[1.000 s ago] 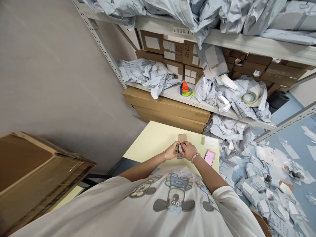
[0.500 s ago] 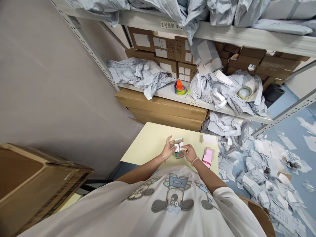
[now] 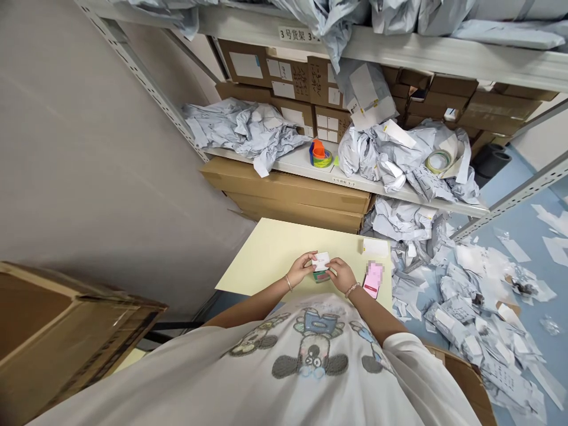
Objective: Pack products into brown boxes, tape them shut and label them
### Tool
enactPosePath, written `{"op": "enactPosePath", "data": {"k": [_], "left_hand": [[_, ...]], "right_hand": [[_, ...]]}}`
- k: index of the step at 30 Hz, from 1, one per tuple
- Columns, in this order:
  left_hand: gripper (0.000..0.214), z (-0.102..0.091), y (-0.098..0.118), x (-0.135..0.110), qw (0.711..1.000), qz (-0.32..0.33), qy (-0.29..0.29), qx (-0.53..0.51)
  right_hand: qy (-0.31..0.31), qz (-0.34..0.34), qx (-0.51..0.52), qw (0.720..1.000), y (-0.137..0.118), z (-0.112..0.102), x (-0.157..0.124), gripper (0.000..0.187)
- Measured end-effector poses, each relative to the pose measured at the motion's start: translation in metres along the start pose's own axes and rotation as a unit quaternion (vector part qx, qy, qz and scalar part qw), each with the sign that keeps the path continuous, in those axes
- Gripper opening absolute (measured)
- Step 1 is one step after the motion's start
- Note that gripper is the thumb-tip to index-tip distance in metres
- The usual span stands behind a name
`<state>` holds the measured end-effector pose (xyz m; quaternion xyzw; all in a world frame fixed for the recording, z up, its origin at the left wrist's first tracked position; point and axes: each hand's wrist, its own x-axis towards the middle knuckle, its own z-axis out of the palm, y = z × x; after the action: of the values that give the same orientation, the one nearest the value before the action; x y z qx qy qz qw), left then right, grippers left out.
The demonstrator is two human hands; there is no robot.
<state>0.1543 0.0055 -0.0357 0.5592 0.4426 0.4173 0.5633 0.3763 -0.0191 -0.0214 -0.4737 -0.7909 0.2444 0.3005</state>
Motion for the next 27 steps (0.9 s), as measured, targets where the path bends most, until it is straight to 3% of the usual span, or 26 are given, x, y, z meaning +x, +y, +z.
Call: {"op": "enactPosePath", "data": {"k": [5,11,19,27], "left_hand": [[0.028,0.001,0.005,-0.003,0.999,0.012,-0.002,0.029],[0.038,0.005,0.006,-0.007,0.999,0.006,-0.019,0.038],[0.038,0.008,0.006,-0.011,0.982,0.059,-0.009,0.177],[0.035,0.009,0.022,-0.007,0.956,-0.023,-0.004,0.294]], "right_hand": [[0.001,0.004,-0.066,0.998,-0.002,0.001,0.001,0.022],[0.008,0.0,-0.066,0.998,-0.003,0.002,0.002,0.021],[-0.014,-0.035,-0.109,0.993,0.007,0.008,-0.016,0.028],[-0.012,-0.03,-0.131,0.991,0.009,0.027,-0.024,0.043]]}}
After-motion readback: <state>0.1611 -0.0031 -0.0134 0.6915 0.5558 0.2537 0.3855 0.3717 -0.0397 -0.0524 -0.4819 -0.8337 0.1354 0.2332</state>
